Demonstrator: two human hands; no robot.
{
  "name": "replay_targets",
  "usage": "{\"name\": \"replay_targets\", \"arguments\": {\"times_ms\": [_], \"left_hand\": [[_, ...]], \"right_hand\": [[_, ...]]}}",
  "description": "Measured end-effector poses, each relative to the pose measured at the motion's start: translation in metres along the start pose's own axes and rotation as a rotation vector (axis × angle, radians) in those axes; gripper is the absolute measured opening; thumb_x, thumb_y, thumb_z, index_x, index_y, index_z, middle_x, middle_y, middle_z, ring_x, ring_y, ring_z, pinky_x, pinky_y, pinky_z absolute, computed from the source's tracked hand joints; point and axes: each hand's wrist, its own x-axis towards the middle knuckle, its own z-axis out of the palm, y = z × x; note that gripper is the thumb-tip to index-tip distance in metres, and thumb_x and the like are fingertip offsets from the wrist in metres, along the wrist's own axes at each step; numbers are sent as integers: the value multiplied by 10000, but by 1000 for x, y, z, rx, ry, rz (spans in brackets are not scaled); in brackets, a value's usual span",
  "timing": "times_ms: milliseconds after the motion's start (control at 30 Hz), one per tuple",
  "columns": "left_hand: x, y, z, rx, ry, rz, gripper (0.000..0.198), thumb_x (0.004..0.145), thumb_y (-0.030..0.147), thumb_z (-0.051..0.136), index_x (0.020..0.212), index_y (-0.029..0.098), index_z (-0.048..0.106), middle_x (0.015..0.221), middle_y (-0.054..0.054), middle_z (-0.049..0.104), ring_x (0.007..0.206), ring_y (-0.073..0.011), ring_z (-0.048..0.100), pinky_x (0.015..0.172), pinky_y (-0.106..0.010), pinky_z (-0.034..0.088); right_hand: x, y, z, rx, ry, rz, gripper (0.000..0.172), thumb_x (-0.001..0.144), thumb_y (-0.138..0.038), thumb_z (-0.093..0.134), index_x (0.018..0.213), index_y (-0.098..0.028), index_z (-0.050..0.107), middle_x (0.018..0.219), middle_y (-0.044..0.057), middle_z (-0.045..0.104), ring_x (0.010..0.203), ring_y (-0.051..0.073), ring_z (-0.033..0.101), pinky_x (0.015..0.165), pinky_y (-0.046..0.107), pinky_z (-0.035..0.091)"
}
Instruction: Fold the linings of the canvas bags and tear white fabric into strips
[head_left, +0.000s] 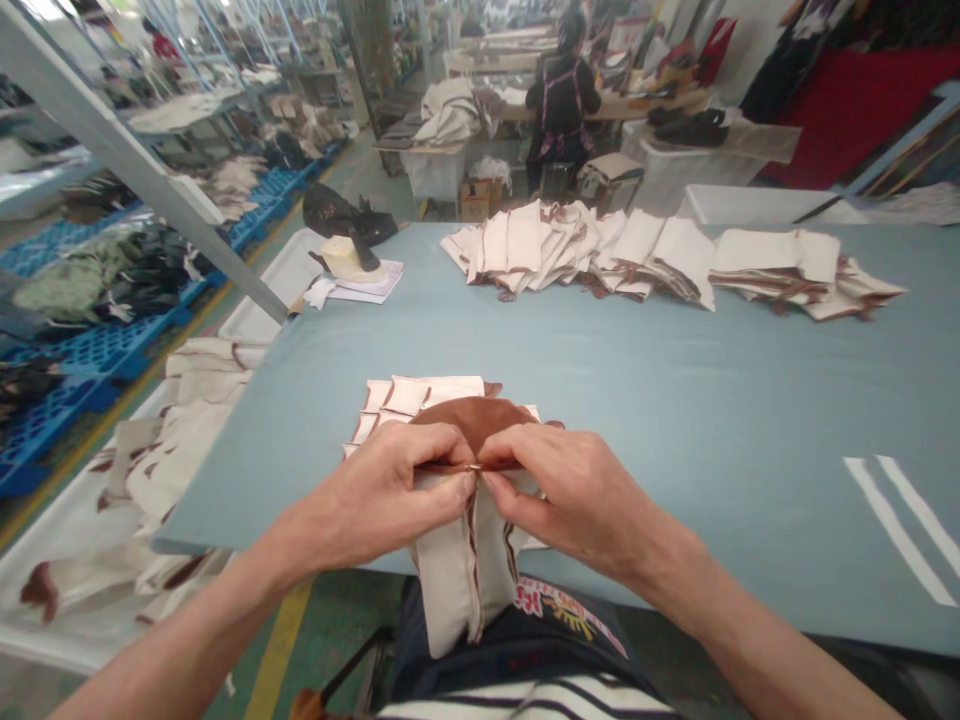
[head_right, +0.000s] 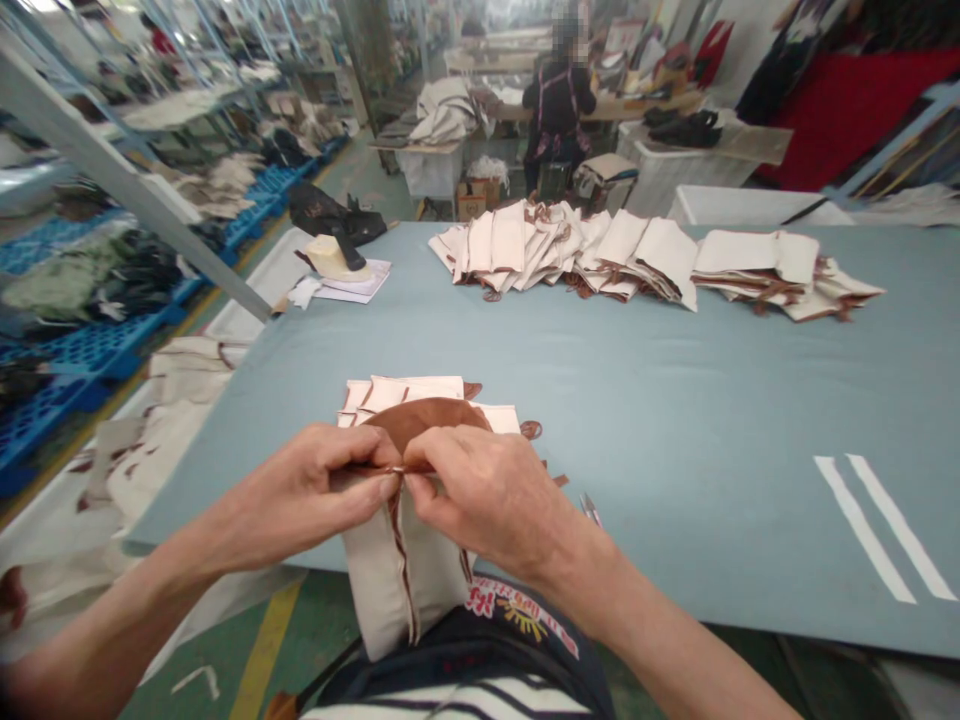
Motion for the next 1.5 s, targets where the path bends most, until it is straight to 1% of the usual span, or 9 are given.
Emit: {"name": "replay_targets", "arguments": {"times_ms": [367,500,667,733,833,967,1133,1233,1500], "left_hand": [[0,-3,10,8,72,0,125,729,153,498,656,158,599,583,67,476,554,-75,412,515,-194,303],[2,-3,13,14,74,-23,121,716,160,486,654,159,589,588,61,475,559,-82,416,513,-201,298],[4,-3,17,-49,61,-57,122,749,208,492,635,173,519,591,66,415,553,-81,362,497,-204,270],[2,-4,18,-91,39,-75,118,748,207,496,633,180,490,595,71,396,551,-78,348,489,-202,260],[-4,-6,19,-113,-7,-73,126,755,191,496,633,186,468,589,78,375,538,-74,338,484,-200,258],[-10,-4,17,67,87,41,161,813,186,509,652,177,514,589,68,456,542,-80,401,511,-210,287],[-11,-1,14,234,247,209,138,872,148,529,769,154,622,681,31,614,611,-94,534,585,-219,362],[-9,5,12,220,311,252,116,880,119,546,825,155,640,700,33,635,611,-87,550,601,-203,391],[-5,22,5,215,248,361,81,941,113,609,913,189,614,720,66,621,578,-62,527,551,-164,388]], "right_hand": [[3,-3,-2,37,-31,-10,177,943,-91,549,858,-177,678,822,56,761,817,202,702,776,318,531],[1,-3,-4,-94,-55,-67,234,956,-75,508,817,-181,663,777,50,740,768,196,683,693,312,493],[0,3,4,-318,-4,-206,331,914,-19,445,675,-194,593,606,13,628,550,156,555,509,327,327],[1,7,7,-283,37,-215,308,908,-45,443,680,-198,583,592,3,618,534,147,532,508,316,319],[3,12,9,-65,39,-174,205,881,-88,471,754,-198,589,653,5,656,599,149,559,575,285,387],[9,12,6,191,-16,-111,159,878,-116,473,775,-208,551,723,28,654,693,172,566,707,311,447],[14,7,-2,314,-136,136,80,896,-171,512,835,-212,541,716,-16,616,626,136,527,624,264,387],[17,4,-9,248,-124,161,18,835,-207,560,830,-204,543,729,-13,613,624,133,512,607,263,354],[18,-2,-34,229,-73,103,141,772,-149,527,678,-215,445,594,-56,480,541,100,390,550,264,267]]}}
